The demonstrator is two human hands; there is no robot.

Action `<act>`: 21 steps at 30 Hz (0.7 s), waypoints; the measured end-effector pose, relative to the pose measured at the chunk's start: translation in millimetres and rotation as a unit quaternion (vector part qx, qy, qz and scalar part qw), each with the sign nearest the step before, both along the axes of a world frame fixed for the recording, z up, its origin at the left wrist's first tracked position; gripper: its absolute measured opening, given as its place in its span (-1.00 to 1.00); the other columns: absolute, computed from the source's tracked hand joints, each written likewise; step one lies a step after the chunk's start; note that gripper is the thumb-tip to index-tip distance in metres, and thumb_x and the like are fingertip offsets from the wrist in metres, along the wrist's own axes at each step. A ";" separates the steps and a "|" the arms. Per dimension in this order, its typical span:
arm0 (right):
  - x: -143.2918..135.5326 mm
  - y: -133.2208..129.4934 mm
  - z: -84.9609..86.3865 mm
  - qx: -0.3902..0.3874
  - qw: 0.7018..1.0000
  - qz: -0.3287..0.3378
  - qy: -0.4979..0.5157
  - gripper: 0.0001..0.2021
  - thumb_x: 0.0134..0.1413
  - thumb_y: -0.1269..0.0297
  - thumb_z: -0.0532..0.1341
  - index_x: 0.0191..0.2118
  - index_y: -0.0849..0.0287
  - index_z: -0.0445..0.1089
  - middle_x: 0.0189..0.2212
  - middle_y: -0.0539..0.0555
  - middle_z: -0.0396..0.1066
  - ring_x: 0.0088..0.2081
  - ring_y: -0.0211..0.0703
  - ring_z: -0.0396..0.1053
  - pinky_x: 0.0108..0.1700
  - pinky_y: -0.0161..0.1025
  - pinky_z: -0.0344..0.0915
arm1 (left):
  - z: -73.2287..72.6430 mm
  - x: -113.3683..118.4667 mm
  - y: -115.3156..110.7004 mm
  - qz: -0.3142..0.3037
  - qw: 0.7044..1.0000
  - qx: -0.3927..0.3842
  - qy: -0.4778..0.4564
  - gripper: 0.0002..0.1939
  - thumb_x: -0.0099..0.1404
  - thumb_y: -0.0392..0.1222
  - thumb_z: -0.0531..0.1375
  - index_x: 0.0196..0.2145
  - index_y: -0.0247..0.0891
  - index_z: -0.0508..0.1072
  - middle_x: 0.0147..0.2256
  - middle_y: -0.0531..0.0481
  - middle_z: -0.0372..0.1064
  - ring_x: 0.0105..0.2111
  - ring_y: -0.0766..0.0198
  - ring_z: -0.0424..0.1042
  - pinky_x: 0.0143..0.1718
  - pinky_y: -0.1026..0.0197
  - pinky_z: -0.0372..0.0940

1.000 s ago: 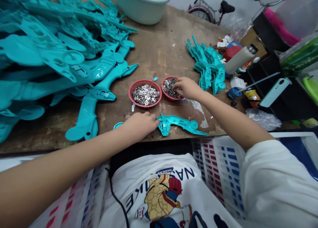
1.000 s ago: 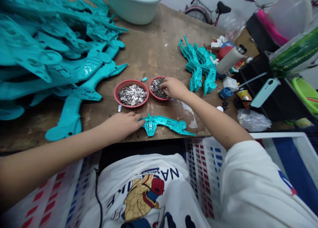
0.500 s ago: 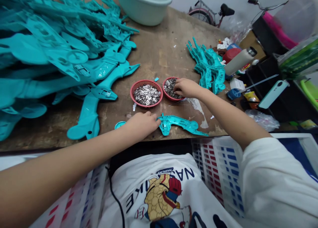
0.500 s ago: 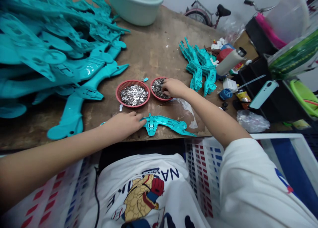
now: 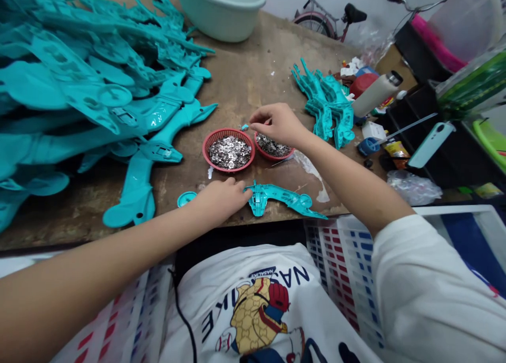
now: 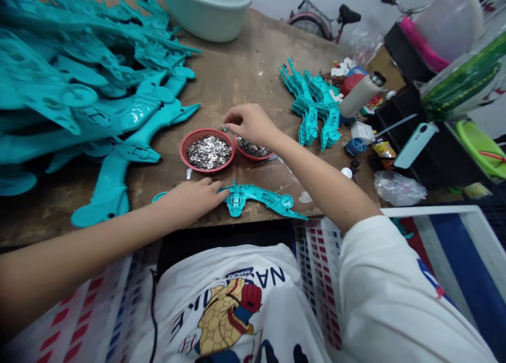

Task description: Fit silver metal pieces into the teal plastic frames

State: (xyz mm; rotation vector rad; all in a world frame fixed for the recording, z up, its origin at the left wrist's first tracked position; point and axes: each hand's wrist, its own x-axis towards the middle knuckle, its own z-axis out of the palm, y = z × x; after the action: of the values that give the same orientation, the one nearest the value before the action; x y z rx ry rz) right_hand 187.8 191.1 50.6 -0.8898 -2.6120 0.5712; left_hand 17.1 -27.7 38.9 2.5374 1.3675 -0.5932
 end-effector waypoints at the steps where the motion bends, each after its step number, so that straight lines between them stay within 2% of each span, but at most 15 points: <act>1: -1.3 0.3 1.7 0.025 0.999 0.003 -0.042 -0.76 0.45 0.37 0.35 0.08 0.23 0.76 -0.02 0.20 0.70 -0.01 0.08 0.58 0.14 -0.06 0.46 | -0.7 -0.1 -0.5 -0.004 1.000 0.001 0.006 -0.57 0.65 -0.44 0.15 0.34 -0.28 0.60 0.21 -0.35 0.60 0.18 -0.15 0.66 -0.01 -0.04 0.68; 4: 8.9 2.2 0.7 0.074 0.976 -0.008 -0.205 -0.70 0.44 0.44 0.31 0.11 0.23 0.78 0.07 0.26 0.70 0.11 0.19 0.57 0.19 -0.03 0.41 | -1.1 -0.4 -1.4 -0.008 1.000 -0.001 0.018 -0.55 0.66 -0.44 0.10 0.35 -0.30 0.58 0.24 -0.35 0.59 0.19 -0.16 0.65 0.01 -0.08 0.69; 6: 20.4 1.8 -4.5 0.067 0.952 -0.023 -0.298 -0.69 0.47 0.44 0.31 0.13 0.18 0.80 0.09 0.24 0.71 0.14 0.22 0.59 0.15 -0.05 0.43 | -0.7 -0.6 -0.9 -0.009 1.000 -0.005 0.015 -0.55 0.65 -0.45 0.10 0.35 -0.31 0.59 0.24 -0.36 0.59 0.19 -0.17 0.65 0.02 -0.10 0.70; 8: 29.8 0.3 -11.3 0.055 0.936 -0.037 -0.347 -0.67 0.50 0.42 0.31 0.17 0.14 0.79 0.11 0.22 0.72 0.16 0.23 0.60 0.12 -0.08 0.45 | -0.9 -0.7 0.4 -0.012 1.000 -0.007 0.008 -0.54 0.64 -0.47 0.12 0.34 -0.31 0.60 0.23 -0.37 0.59 0.19 -0.19 0.66 0.00 -0.11 0.70; 13: 38.4 1.6 -21.9 0.033 0.930 -0.033 -0.364 -0.65 0.55 0.36 0.33 0.28 0.16 0.75 0.24 0.24 0.67 0.29 0.23 0.56 0.29 -0.09 0.45 | -4.0 -1.5 1.8 -0.013 1.000 0.000 0.007 -0.55 0.63 -0.46 0.13 0.34 -0.30 0.60 0.23 -0.36 0.59 0.18 -0.18 0.66 -0.03 -0.06 0.67; 18: 44.6 6.3 -20.4 0.055 0.924 -0.041 -0.376 -0.63 0.52 0.33 0.38 0.31 0.11 0.75 0.25 0.28 0.64 0.27 0.29 0.58 0.24 -0.05 0.47 | -7.6 -3.2 0.3 -0.014 1.000 0.003 0.009 -0.54 0.62 -0.47 0.13 0.33 -0.28 0.59 0.25 -0.35 0.58 0.17 -0.17 0.64 -0.05 -0.05 0.65; 21: 50.8 8.3 -19.6 0.063 0.930 -0.034 -0.361 -0.62 0.51 0.37 0.36 0.31 0.13 0.73 0.23 0.28 0.65 0.24 0.25 0.57 0.22 -0.07 0.44 | -8.7 -4.2 0.2 -0.017 1.000 0.009 0.002 -0.53 0.59 -0.50 0.15 0.32 -0.27 0.59 0.24 -0.34 0.58 0.16 -0.15 0.64 -0.06 -0.02 0.64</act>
State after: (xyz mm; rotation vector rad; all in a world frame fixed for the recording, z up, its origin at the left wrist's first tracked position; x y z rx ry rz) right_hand 238.6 199.4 31.0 -1.3375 -3.1799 0.0356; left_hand 12.9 -27.5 30.2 2.5806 1.3387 -0.5950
